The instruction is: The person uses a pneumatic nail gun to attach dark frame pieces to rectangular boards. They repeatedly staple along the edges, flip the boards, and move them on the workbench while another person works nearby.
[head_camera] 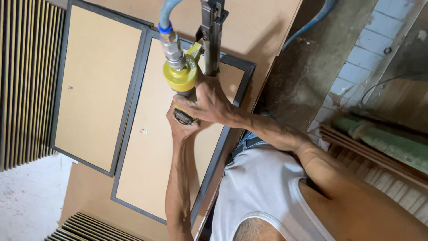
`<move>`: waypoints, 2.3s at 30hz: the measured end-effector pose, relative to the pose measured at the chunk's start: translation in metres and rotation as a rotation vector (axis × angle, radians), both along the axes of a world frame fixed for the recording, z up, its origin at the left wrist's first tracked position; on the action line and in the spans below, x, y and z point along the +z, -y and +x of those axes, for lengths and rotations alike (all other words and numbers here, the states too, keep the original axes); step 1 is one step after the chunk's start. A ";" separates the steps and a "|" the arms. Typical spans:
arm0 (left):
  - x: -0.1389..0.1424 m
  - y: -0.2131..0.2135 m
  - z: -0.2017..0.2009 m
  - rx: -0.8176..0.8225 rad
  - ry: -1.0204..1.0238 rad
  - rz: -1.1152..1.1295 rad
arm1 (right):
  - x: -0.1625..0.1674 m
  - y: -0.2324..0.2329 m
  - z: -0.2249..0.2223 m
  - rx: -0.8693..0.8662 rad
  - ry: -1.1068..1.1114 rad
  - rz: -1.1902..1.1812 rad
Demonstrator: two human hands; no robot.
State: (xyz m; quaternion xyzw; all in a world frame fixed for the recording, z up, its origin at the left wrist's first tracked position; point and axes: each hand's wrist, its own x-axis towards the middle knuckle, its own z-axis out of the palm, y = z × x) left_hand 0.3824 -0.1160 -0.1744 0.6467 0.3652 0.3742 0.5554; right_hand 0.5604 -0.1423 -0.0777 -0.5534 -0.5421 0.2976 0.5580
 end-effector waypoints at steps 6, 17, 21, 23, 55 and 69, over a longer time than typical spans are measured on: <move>-0.018 -0.002 -0.008 0.042 -0.114 0.060 | 0.002 0.002 0.010 -0.006 0.013 0.030; -0.009 0.001 0.000 0.080 -0.126 0.067 | -0.003 -0.005 0.008 0.052 -0.016 0.072; -0.002 0.007 0.004 0.104 -0.106 0.015 | -0.007 -0.005 0.008 0.072 -0.013 0.068; -0.001 0.006 0.003 0.124 -0.164 0.099 | -0.009 -0.008 0.004 0.093 -0.007 0.037; 0.030 -0.022 -0.034 0.098 -0.427 0.235 | -0.018 -0.056 -0.030 0.199 -0.200 -0.055; 0.005 -0.038 -0.130 0.555 -0.872 0.512 | -0.013 0.070 0.108 0.319 -0.710 -0.115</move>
